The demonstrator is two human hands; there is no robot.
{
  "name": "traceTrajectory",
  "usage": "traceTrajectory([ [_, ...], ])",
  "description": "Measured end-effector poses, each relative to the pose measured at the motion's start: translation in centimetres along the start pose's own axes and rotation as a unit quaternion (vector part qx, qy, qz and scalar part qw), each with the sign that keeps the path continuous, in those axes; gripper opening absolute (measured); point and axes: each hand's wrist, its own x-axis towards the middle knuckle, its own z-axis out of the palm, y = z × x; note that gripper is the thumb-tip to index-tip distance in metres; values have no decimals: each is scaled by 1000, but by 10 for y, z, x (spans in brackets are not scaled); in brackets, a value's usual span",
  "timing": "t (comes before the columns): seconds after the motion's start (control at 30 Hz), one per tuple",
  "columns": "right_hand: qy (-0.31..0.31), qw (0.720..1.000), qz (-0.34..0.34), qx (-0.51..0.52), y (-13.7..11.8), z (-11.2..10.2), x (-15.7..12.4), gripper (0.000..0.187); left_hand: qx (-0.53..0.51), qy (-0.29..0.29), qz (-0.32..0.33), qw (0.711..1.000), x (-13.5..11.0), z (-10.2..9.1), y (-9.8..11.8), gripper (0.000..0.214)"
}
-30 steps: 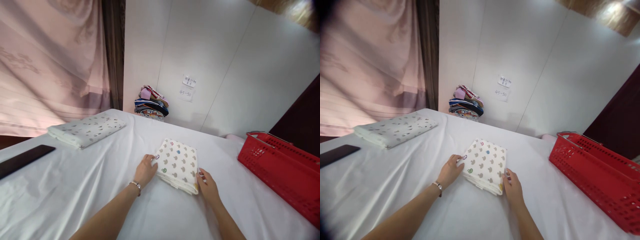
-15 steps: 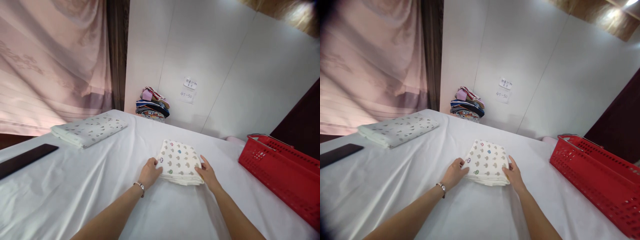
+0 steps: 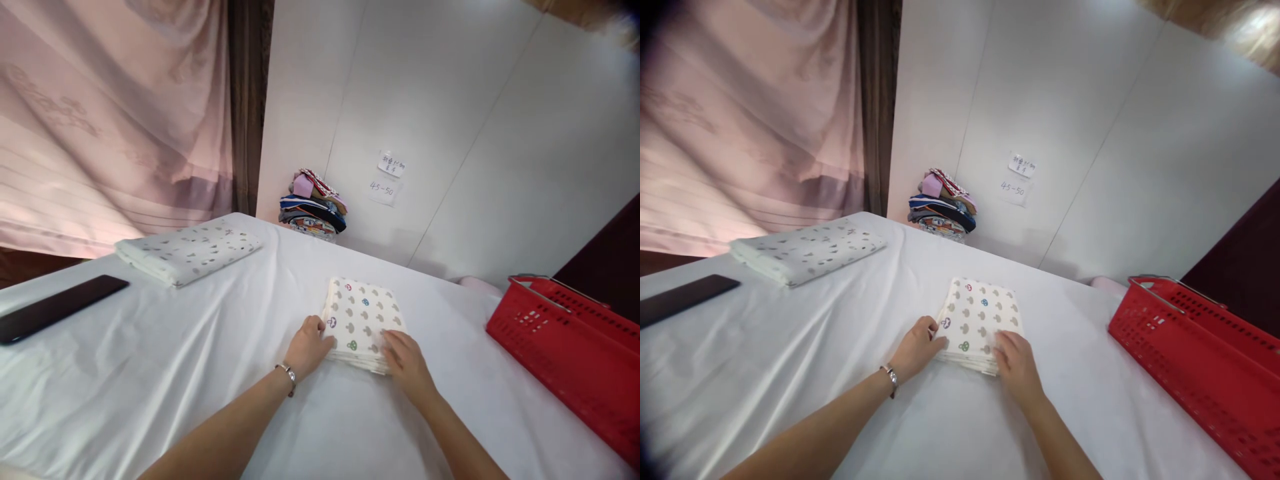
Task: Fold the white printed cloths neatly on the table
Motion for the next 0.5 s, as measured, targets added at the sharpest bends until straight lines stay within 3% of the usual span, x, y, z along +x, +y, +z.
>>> traceTrajectory([
  [0.17,-38,992,-115,20,-49,13,8,22,28,27,32,999,-1,2,-3,16],
  [0.33,-32,990,-137,10,-58,27,11,25,47,65,232,969,-2,4,-7,29],
  [0.4,-27,990,-139,0,-58,30,12,24,62,52,290,954,-2,3,-7,24],
  [0.5,-27,991,-133,-8,-59,32,11,23,91,-4,320,943,-3,0,-6,12],
])
